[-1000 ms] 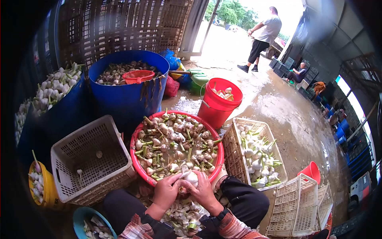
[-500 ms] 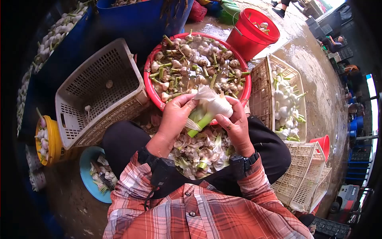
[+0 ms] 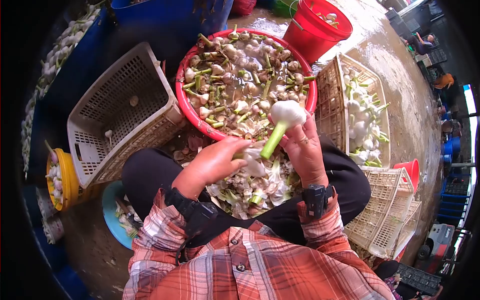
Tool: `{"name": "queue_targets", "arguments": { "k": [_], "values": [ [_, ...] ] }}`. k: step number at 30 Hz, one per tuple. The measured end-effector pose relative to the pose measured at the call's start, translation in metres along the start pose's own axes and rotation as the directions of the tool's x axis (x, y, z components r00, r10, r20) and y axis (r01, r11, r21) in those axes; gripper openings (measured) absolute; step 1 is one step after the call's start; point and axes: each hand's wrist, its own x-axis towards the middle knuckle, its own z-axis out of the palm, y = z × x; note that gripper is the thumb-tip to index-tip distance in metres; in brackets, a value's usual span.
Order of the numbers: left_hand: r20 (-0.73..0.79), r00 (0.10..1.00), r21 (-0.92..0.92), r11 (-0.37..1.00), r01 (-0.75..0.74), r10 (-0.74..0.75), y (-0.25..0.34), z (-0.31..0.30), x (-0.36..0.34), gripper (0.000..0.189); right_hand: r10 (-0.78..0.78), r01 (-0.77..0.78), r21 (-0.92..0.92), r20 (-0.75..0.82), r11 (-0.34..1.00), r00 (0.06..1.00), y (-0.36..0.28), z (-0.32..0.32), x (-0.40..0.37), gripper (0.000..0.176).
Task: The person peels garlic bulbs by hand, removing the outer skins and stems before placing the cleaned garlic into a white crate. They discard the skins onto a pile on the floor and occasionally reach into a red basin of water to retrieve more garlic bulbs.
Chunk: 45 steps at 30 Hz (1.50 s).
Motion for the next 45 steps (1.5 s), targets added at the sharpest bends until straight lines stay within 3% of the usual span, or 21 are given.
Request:
{"name": "queue_targets", "arguments": {
  "k": [2, 4, 6, 7, 9, 14, 16, 18, 19, 22, 25, 28, 30, 32, 34, 35, 36, 38, 41, 43, 45],
  "values": [
    [0.073, 0.976, 0.089, 0.976, 0.199, -0.206, 0.034, -0.025, 0.005, 0.042, 0.004, 0.002, -0.259, 0.023, 0.966, 1.0, -0.004, 0.008, -0.009, 0.063],
    [-0.235, 0.932, -0.284, 0.937, 0.204, -0.275, 0.052, -0.04, 0.02, 0.031, 0.014, 0.026, -0.357, 0.109, 0.934, 0.994, -0.012, 0.016, -0.009, 0.064],
    [-0.456, 0.884, -0.02, 0.992, -0.126, 0.103, 0.055, -0.049, 0.027, 0.028, 0.047, 0.021, -0.465, 0.135, 0.885, 0.99, -0.014, 0.019, -0.007, 0.061],
    [-0.459, 0.883, -0.019, 0.992, -0.123, 0.1, 0.053, -0.046, 0.028, 0.028, 0.049, 0.02, -0.464, 0.138, 0.886, 0.989, -0.014, 0.019, -0.003, 0.061],
    [-0.419, 0.885, 0.082, 0.979, -0.187, 0.204, 0.047, -0.039, 0.029, 0.023, -0.03, 0.247, -0.779, 0.282, 0.576, 0.959, -0.014, 0.017, 0.005, 0.055],
    [-0.328, 0.928, 0.215, 0.97, -0.11, 0.178, 0.044, -0.04, 0.029, 0.013, 0.07, 0.22, -0.871, 0.277, 0.439, 0.958, -0.026, 0.02, 0.008, 0.053],
    [-0.29, 0.95, 0.233, 0.971, -0.05, 0.118, 0.041, -0.038, 0.028, 0.012, 0.141, 0.103, -0.75, 0.254, 0.653, 0.957, -0.023, 0.019, 0.004, 0.058],
    [-0.216, 0.951, -0.436, 0.894, 0.108, -0.22, 0.036, -0.036, 0.028, 0.014, 0.167, 0.02, -0.639, 0.23, 0.769, 0.959, -0.024, 0.018, 0.003, 0.065],
    [-0.246, 0.946, -0.458, 0.886, 0.078, -0.21, 0.037, -0.038, 0.028, 0.015, 0.142, 0.034, -0.66, 0.211, 0.751, 0.967, -0.026, 0.018, 0.004, 0.067],
    [-0.319, 0.947, -0.164, 0.981, -0.107, 0.049, 0.044, -0.038, 0.026, 0.015, 0.102, 0.077, -0.748, 0.19, 0.659, 0.977, -0.03, 0.014, 0.005, 0.071],
    [-0.294, 0.955, -0.05, 0.997, -0.062, 0.045, 0.048, -0.032, 0.024, 0.015, 0.125, 0.112, -0.843, 0.206, 0.525, 0.97, -0.03, 0.015, 0.003, 0.073],
    [-0.291, 0.957, -0.026, 1.0, -0.011, 0.003, 0.049, -0.033, 0.025, 0.013, 0.145, 0.097, -0.825, 0.211, 0.556, 0.967, -0.027, 0.016, 0.003, 0.073],
    [-0.254, 0.963, -0.096, 0.993, 0.062, -0.085, 0.043, -0.031, 0.028, 0.012, 0.178, 0.027, -0.642, 0.253, 0.767, 0.951, -0.027, 0.016, -0.002, 0.074],
    [-0.155, 0.873, -0.734, 0.645, 0.212, -0.463, 0.023, -0.018, 0.031, 0.011, 0.173, -0.011, -0.474, 0.299, 0.88, 0.939, -0.028, 0.019, -0.008, 0.072],
    [-0.224, 0.878, -0.644, 0.74, 0.193, -0.424, 0.014, -0.018, 0.029, 0.01, 0.066, -0.042, -0.106, 0.241, 0.994, 0.968, -0.029, 0.018, -0.013, 0.069],
    [-0.163, 0.949, -0.254, 0.941, 0.224, -0.27, 0.015, -0.015, 0.023, 0.013, 0.051, -0.046, -0.048, 0.106, 0.998, 0.993, -0.026, 0.022, -0.016, 0.063],
    [-0.038, 0.988, 0.183, 0.971, 0.153, -0.148, 0.018, -0.014, 0.018, 0.016, 0.152, -0.153, 0.04, 0.03, 0.987, 0.988, -0.019, 0.014, -0.012, 0.059],
    [0.152, 0.971, 0.089, 0.981, 0.173, -0.185, 0.022, -0.005, 0.01, 0.019, 0.249, -0.264, 0.159, 0.109, 0.951, 0.962, -0.008, -0.013, -0.005, 0.057],
    [0.017, 0.981, 0.014, 0.981, 0.194, -0.194, 0.039, -0.013, 0.02, 0.039, 0.255, -0.248, 0.175, -0.014, 0.953, 0.967, 0.01, -0.015, -0.012, 0.059],
    [-0.21, 0.968, -0.427, 0.904, 0.037, -0.139, 0.046, -0.012, 0.028, 0.067, 0.251, -0.238, 0.109, -0.123, 0.965, 0.96, 0.011, 0.01, -0.012, 0.058],
    [-0.12, 0.992, -0.628, 0.777, -0.041, -0.044, 0.032, -0.001, 0.035, 0.084, 0.281, -0.273, 0.106, -0.078, 0.956, 0.956, 0.019, 0.013, -0.009, 0.053]
  ]
}}
